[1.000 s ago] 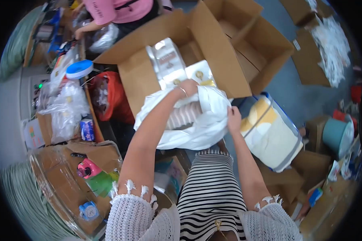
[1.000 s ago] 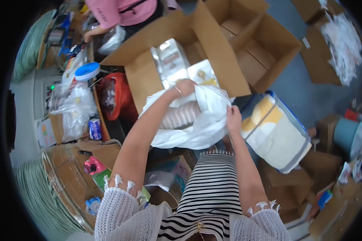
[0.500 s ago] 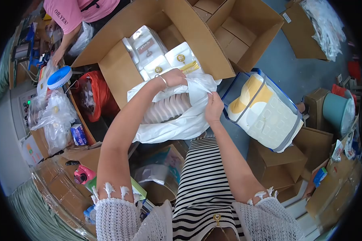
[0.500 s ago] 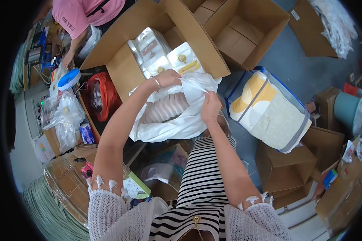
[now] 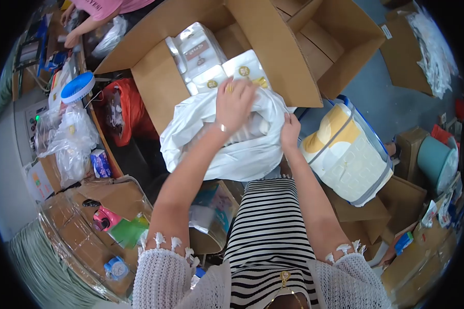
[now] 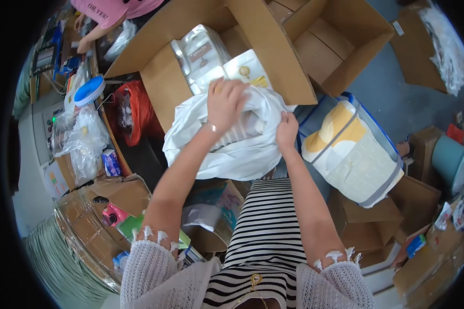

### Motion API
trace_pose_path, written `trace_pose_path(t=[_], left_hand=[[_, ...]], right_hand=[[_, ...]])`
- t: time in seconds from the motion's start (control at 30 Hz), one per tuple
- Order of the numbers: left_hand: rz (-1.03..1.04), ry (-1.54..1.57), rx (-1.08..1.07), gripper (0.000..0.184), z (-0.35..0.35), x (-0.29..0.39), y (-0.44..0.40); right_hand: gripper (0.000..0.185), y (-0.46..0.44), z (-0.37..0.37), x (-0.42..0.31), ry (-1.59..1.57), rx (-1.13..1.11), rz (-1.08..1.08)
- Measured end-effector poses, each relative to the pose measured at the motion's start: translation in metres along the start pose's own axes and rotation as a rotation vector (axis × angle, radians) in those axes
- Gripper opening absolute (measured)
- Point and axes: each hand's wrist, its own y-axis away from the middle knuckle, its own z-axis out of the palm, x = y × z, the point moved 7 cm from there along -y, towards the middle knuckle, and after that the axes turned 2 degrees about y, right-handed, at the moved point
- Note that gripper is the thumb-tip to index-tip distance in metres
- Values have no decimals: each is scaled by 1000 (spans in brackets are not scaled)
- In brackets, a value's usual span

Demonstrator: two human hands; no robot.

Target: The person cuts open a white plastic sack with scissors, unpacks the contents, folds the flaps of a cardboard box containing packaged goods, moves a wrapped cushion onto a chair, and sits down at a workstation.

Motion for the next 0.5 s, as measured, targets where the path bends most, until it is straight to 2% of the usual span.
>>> trace_pose_path(t=[0.03, 0.07, 0.13, 0.17, 0.2, 0.27, 0.3, 0.37, 0.4, 0.43, 0.5], left_hand=[[59, 0, 108, 41, -19, 9, 20], [18, -69, 106, 49, -31, 8, 40], [-208, -270, 40, 53, -32, -44, 79], [-325, -272, -22, 54, -28, -78, 96], [-443, -270, -83, 55, -21, -113, 109], [-708, -4, -379, 50, 16, -170, 129], [-720, 5, -376, 50, 20, -185, 125], [-867, 277, -494, 44, 37, -205, 130], [-943, 478, -433, 39, 36, -207, 138], [-949, 488, -439, 39, 32, -212, 150], [-1357, 1139, -331, 43, 40, -212, 185]], right_hand=[[27, 1, -1, -2, 24, 17, -8], [27, 4, 1, -8, 22, 6, -14], [23, 10, -9, -27, 173, 184, -162], [23, 9, -7, -23, 141, 230, -297], [23, 10, -4, -24, 147, 222, -302], [25, 13, 1, -16, -125, 154, -126], [25, 13, 1, -18, -113, 147, -132], [26, 11, 2, -16, -98, 76, -90], [26, 13, 1, -21, -80, 66, -90], [26, 11, 3, -30, -41, 52, -116], [26, 6, 7, -41, 8, 40, -136]])
